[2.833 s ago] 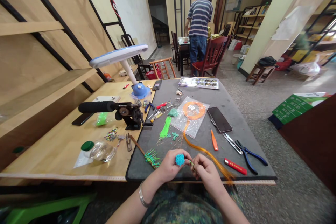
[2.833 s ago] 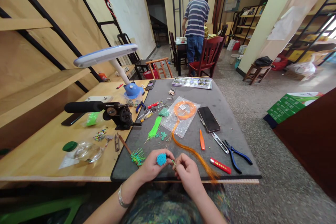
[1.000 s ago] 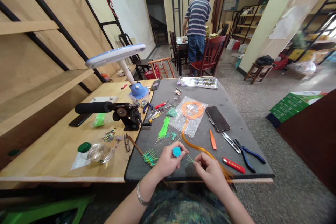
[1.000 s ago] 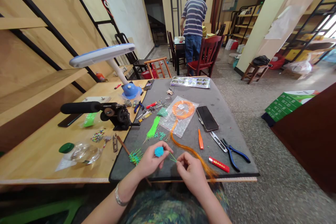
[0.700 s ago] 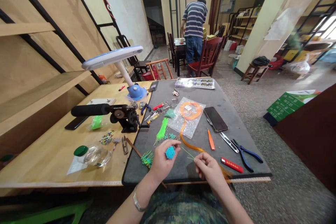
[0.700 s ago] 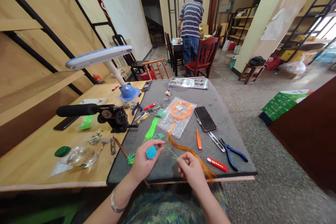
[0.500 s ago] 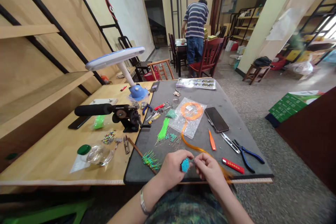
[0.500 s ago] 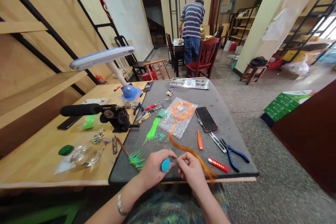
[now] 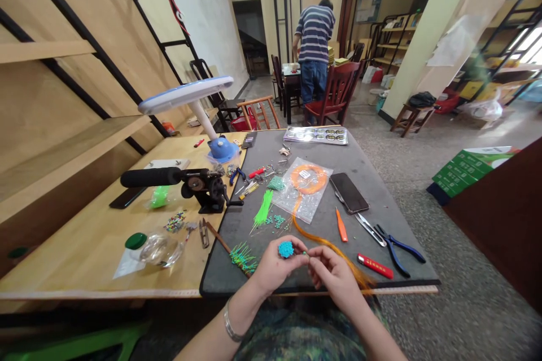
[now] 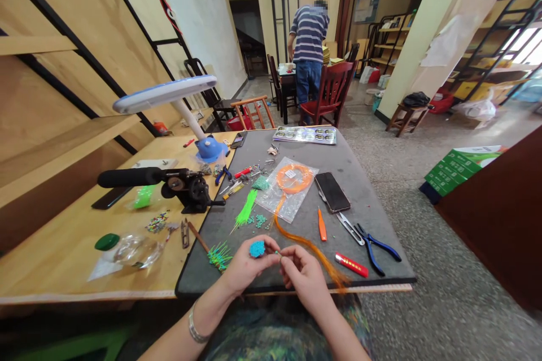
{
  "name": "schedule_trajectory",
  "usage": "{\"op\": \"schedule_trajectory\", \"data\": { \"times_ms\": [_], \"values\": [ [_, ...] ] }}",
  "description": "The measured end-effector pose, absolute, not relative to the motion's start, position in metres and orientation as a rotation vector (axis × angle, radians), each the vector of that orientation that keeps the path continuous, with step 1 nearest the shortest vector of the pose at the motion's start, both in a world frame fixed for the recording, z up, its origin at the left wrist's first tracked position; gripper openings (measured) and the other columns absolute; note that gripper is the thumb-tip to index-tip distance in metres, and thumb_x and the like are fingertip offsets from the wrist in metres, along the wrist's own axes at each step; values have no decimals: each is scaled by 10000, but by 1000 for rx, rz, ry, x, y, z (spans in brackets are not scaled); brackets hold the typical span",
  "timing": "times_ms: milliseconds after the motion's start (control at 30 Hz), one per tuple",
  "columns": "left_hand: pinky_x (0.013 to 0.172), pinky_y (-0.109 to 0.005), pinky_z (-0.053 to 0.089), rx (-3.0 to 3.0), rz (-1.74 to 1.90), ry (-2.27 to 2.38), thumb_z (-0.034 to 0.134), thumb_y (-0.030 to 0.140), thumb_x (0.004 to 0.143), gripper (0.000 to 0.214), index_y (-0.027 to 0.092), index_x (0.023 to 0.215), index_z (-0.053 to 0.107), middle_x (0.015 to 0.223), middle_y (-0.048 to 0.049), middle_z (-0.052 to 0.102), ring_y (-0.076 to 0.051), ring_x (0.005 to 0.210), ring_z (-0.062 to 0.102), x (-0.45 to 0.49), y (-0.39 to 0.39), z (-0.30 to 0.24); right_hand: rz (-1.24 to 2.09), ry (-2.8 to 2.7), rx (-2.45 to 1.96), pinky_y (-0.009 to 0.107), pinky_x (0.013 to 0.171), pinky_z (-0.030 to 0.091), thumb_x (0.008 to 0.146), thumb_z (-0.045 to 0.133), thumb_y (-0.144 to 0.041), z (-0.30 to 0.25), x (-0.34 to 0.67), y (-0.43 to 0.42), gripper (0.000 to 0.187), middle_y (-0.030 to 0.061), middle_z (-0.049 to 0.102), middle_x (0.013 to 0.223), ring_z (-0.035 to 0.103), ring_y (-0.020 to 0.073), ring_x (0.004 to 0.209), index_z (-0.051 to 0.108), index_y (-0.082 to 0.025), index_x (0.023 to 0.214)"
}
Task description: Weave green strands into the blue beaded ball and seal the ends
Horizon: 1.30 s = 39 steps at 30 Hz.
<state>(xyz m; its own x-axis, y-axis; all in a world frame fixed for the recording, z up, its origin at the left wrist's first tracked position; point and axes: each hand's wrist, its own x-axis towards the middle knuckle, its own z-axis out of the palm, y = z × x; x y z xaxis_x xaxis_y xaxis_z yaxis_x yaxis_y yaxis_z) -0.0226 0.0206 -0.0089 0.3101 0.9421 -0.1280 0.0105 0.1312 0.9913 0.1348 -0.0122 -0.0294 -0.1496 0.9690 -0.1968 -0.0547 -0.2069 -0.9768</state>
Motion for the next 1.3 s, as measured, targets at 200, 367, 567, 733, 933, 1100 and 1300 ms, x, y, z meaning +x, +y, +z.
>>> {"op": "schedule_trajectory", "data": {
  "times_ms": [200,367,567,733,933,1100,1300],
  "values": [
    [419,-177,332,1300,814,1057,720,347,689,260,140,835,661,619,15,587,-59,444,418,-26,20,-12,1074,-1436,-1370,222,513,352,817,552,-425,-23,136,-14,276,-25,488,585,437,117,542,559,-185,681],
    [458,-194,385,1490,796,1121,663,326,736,183,147,765,681,592,1,617,-89,463,484,-30,21,-13,961,-1571,-1385,233,557,375,849,514,-368,-18,142,-15,234,4,562,629,493,145,585,590,-192,714],
    [638,-227,460,1612,899,1199,653,272,741,119,157,717,673,685,-22,678,-144,653,589,-33,22,-12,924,-1465,-1450,243,589,404,831,535,-428,-28,158,-12,264,11,582,648,537,164,616,583,-189,730],
    [639,-240,468,1563,1017,1234,627,275,771,134,157,718,663,685,-28,680,-156,660,604,-21,14,-15,1065,-1365,-1479,243,525,395,801,544,-513,-36,147,-15,345,-2,566,571,521,150,538,589,-189,692],
    [699,-267,475,1711,1045,1147,632,252,787,108,179,740,696,744,-45,690,-176,736,627,-15,11,-18,1422,-1142,-1381,204,393,331,722,583,-617,-34,135,-16,434,-4,602,563,455,90,399,549,-187,671],
    [670,-265,482,1789,995,1091,645,247,781,95,191,770,721,742,-55,697,-173,704,630,-20,14,-19,1551,-1036,-1392,183,364,315,640,619,-665,-29,137,-13,492,-3,624,553,465,77,377,557,-177,664],
    [667,-258,467,2086,896,1034,565,202,816,156,199,845,719,752,-67,683,-171,711,624,-23,10,-18,1584,-1021,-1410,172,349,284,638,624,-631,-29,138,-9,464,-19,602,504,452,66,354,556,-173,607]
  ]
}}
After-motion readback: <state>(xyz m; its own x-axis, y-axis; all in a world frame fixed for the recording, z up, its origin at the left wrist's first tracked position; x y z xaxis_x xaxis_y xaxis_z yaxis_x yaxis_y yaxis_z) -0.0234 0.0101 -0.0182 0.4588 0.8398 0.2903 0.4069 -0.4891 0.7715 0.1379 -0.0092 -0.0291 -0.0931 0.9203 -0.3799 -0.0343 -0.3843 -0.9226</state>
